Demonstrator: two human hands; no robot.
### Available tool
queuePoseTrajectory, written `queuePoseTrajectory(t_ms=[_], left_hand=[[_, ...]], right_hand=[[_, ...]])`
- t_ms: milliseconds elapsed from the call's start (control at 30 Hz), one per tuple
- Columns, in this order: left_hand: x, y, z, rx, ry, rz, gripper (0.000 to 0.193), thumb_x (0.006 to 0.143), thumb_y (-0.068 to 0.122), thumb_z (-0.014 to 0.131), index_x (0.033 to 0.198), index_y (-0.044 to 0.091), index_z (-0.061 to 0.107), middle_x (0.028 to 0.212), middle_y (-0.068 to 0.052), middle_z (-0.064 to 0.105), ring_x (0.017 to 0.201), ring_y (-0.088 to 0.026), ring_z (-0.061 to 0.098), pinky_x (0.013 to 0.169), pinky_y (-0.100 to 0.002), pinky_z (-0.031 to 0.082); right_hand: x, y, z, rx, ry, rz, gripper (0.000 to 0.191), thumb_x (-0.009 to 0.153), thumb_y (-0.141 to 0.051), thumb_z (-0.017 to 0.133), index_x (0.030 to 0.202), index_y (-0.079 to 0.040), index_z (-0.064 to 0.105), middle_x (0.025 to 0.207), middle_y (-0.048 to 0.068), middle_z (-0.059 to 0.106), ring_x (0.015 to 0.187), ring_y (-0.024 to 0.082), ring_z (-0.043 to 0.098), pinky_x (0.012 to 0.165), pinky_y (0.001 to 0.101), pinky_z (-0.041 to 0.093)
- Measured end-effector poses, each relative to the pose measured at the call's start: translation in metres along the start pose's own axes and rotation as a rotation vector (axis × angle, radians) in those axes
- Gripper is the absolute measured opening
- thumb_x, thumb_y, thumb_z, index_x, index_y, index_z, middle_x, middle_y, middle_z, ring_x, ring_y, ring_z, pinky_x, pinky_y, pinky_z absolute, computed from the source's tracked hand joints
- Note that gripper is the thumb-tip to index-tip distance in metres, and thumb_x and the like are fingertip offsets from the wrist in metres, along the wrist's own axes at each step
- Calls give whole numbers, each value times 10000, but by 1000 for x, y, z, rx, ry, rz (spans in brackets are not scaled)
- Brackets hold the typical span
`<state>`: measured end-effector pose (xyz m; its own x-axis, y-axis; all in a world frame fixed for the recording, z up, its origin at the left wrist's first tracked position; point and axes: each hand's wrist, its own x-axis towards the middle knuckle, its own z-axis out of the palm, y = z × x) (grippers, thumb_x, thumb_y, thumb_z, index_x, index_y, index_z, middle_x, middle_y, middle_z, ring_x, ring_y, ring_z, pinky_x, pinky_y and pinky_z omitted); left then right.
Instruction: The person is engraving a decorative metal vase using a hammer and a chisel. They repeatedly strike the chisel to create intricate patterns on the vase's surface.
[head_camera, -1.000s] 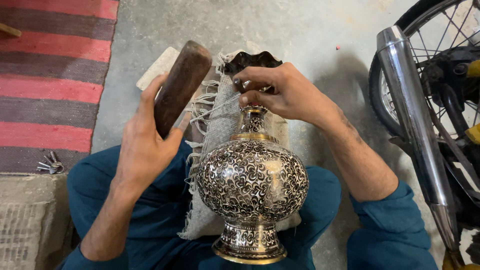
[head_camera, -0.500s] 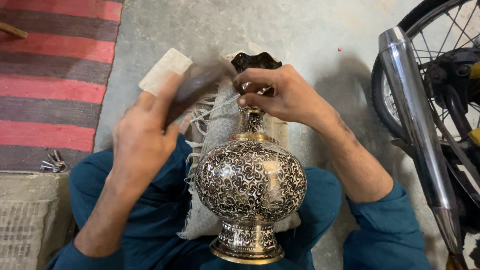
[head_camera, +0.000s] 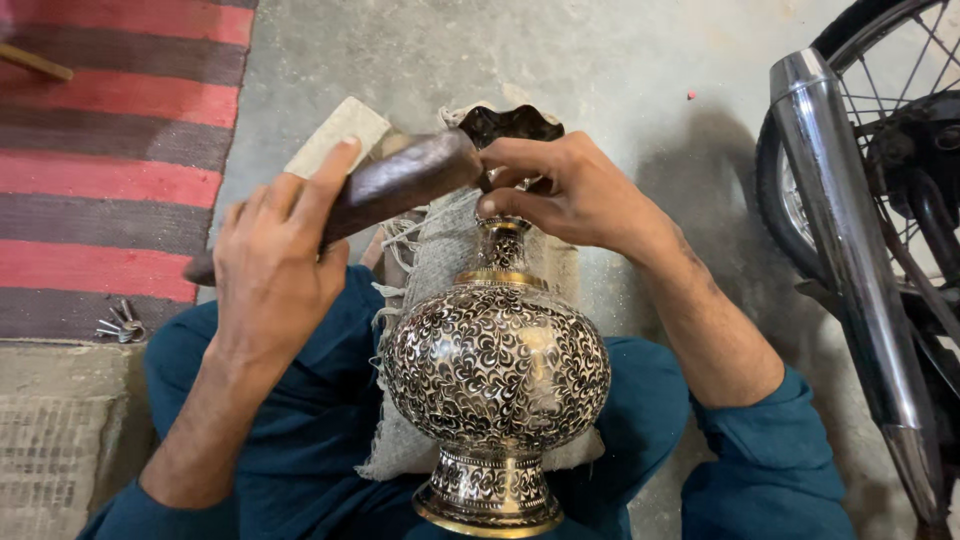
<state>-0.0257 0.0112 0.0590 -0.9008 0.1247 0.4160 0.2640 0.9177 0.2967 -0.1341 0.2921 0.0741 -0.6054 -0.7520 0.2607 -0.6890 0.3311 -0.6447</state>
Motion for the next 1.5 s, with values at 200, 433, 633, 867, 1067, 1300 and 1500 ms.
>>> queuePoseTrajectory(t_ms=[200, 433, 633, 867, 1067, 1300, 1500], left_hand=[[4, 3, -1, 100, -18, 1, 770, 854, 0, 762, 1535, 220, 476, 1083, -171, 655, 1046, -402, 671, 896, -535, 500], [5, 9, -3, 36, 20, 33, 819, 824, 17, 755, 1557, 203, 439, 1204, -166, 643, 1111, -398, 654, 937, -516, 514], [12, 17, -7, 226, 9, 94, 755, 864, 38, 788, 1534, 185, 473, 1038, -136, 647, 951, -369, 661, 848, -525, 485], [11, 20, -11, 95, 69, 104, 834, 814, 36, 773, 1575, 172, 460, 1101, -148, 617, 1033, -374, 643, 905, -500, 493], [16, 23, -14, 101, 80, 139, 795, 832, 34, 783, 1560, 165, 491, 1091, -146, 614, 1016, -378, 641, 881, -498, 496], [26, 38, -20, 262, 31, 186, 774, 829, 2, 797, 1538, 159, 530, 1058, -140, 636, 985, -373, 646, 850, -512, 505], [31, 48, -22, 395, 40, 207, 757, 871, 18, 792, 1546, 209, 507, 1032, -104, 644, 989, -347, 647, 872, -505, 504]], right_hand=[[-5, 3, -1, 13, 18, 18, 276, 978, -202, 737, 1236, -121, 680, 947, 78, 816, 792, 175, 796, 661, 311, 612], [-10, 11, -1, 1, 77, -37, 284, 964, -189, 777, 1208, -90, 672, 954, 86, 804, 822, 186, 796, 700, 320, 615], [-14, 22, 1, 74, 62, -87, 256, 989, -173, 740, 1220, -92, 665, 950, 72, 804, 818, 173, 799, 678, 299, 620], [-18, 29, 2, 87, 92, -59, 284, 961, -191, 778, 1204, -98, 663, 918, 64, 801, 767, 151, 785, 644, 284, 599], [-24, 34, 2, 100, 129, -86, 321, 965, -183, 778, 1251, -96, 660, 942, 74, 798, 776, 150, 776, 663, 284, 585], [-29, 39, 5, 219, 140, -83, 298, 990, -140, 737, 1276, -102, 663, 950, 51, 805, 815, 112, 781, 705, 257, 626], [-34, 49, 7, 126, 126, 20, 273, 932, -134, 775, 1192, -102, 700, 814, 48, 797, 609, 156, 677, 560, 323, 501]])
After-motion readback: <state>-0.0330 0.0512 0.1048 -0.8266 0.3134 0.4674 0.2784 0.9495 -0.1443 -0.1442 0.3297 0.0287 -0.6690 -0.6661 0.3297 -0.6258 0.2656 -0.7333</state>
